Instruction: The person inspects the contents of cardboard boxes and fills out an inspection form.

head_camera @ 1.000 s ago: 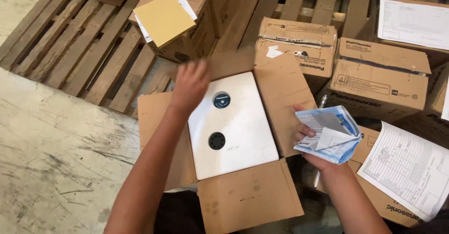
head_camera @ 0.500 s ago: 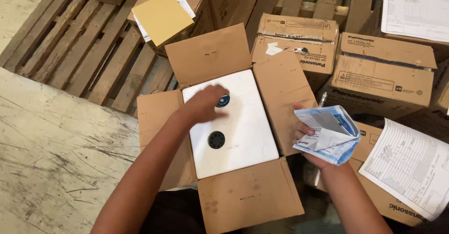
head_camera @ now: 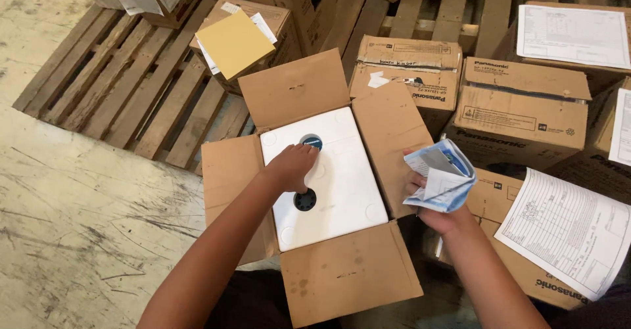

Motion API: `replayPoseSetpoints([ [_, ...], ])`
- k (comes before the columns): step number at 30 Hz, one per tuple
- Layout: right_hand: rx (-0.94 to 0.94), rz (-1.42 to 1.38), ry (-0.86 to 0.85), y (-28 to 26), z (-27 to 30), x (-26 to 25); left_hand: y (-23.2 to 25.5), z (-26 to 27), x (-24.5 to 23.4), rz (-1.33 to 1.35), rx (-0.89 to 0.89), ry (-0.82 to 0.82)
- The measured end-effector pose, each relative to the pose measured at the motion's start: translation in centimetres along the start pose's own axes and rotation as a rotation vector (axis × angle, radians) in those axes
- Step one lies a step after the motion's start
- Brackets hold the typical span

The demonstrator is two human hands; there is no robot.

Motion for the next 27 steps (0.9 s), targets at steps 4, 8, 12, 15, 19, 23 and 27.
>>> replayPoseSetpoints([
  [4, -0.045, 0.016, 0.19, -0.4, -0.2, -0.3, 0.6, 0.0, -0.6, -0.032, 0.047, -0.04],
  [8, -0.075, 0.028, 0.335, -0.6, 0.3, 4.2, 0.7, -0.2, -1.2, -0.036, 0.078, -0.044],
  [12, 0.102, 0.123, 0.141, -0.8, -0.4, 5.1, 0.5, -0.1, -0.8, -0.055, 0.084, -0.023],
  [15, 0.111, -0.047, 0.061, -0.2, -0.2, 2.5, 0.0, -0.4, -0.4, -0.047, 0.079, -0.024],
  [19, 0.03, -0.052, 0.101, -0.5, -0.1, 2.0, 0.0, -0.1, -1.7, 0.026, 0.036, -0.026],
  [23, -0.086, -0.022, 0.3, -0.9, 0.3, 2.5, -0.1, 0.0, -0.9, 0.041, 0.027, -0.023],
  [27, -0.068, -0.05, 0.284, -1.0, 0.1, 2.4, 0.1, 0.4, -1.7, 0.057, 0.007, 0.005],
])
Point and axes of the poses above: each hand's wrist, its own z-axis away from the middle knuckle, its own x-axis out of the palm, y = z × x, the point moved 10 cm from there along -z, towards the middle knuckle, and after that the axes turned 9 degrees about y, right-handed, at the moved point
